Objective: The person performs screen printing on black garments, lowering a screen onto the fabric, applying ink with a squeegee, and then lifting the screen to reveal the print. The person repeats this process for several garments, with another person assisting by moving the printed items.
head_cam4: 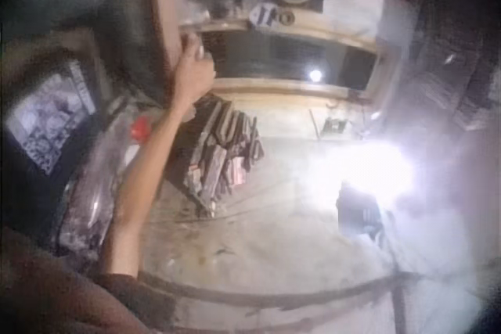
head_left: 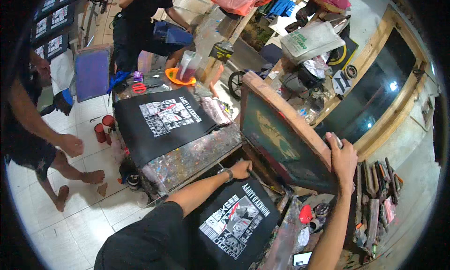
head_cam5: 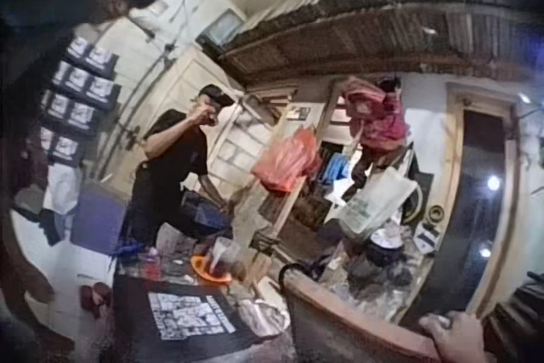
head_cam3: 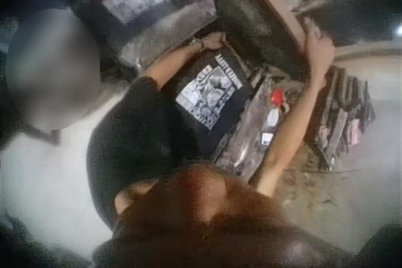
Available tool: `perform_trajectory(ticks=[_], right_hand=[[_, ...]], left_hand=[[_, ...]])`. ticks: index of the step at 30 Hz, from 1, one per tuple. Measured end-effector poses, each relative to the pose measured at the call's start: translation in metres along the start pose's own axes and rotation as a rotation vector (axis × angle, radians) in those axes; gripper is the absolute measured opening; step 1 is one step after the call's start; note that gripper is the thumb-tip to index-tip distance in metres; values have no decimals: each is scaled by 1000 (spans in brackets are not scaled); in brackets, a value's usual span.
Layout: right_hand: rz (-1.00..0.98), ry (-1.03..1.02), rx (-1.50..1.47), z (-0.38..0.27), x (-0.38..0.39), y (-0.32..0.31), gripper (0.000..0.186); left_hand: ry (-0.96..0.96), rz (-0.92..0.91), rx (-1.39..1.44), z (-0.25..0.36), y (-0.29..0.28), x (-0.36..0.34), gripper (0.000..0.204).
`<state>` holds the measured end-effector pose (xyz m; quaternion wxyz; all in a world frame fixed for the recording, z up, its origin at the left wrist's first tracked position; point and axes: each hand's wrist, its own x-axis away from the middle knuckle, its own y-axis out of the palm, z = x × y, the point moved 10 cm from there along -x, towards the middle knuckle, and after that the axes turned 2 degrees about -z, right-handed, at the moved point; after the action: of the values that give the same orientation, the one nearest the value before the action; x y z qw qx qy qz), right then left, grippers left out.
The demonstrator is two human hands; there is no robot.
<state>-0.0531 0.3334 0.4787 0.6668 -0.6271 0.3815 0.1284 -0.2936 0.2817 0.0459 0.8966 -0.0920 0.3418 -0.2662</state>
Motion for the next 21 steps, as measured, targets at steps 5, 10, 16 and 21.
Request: perform_trajectory(ticks=[5,10,16,21], right_hand=[[81,34,118,49,1,-31,76],[37,33,45,21,-23,-7,79],[21,163,143,62,-18,-13,83],[17,-257,231,39,1,20,37]], left_hand=[[-351,445,-107,30,-144,57,34],[-479,754,-684,50,-463,200,41],[-14,38,-704,194,-146,124,26],[606,-723,244,317,207,294,53]])
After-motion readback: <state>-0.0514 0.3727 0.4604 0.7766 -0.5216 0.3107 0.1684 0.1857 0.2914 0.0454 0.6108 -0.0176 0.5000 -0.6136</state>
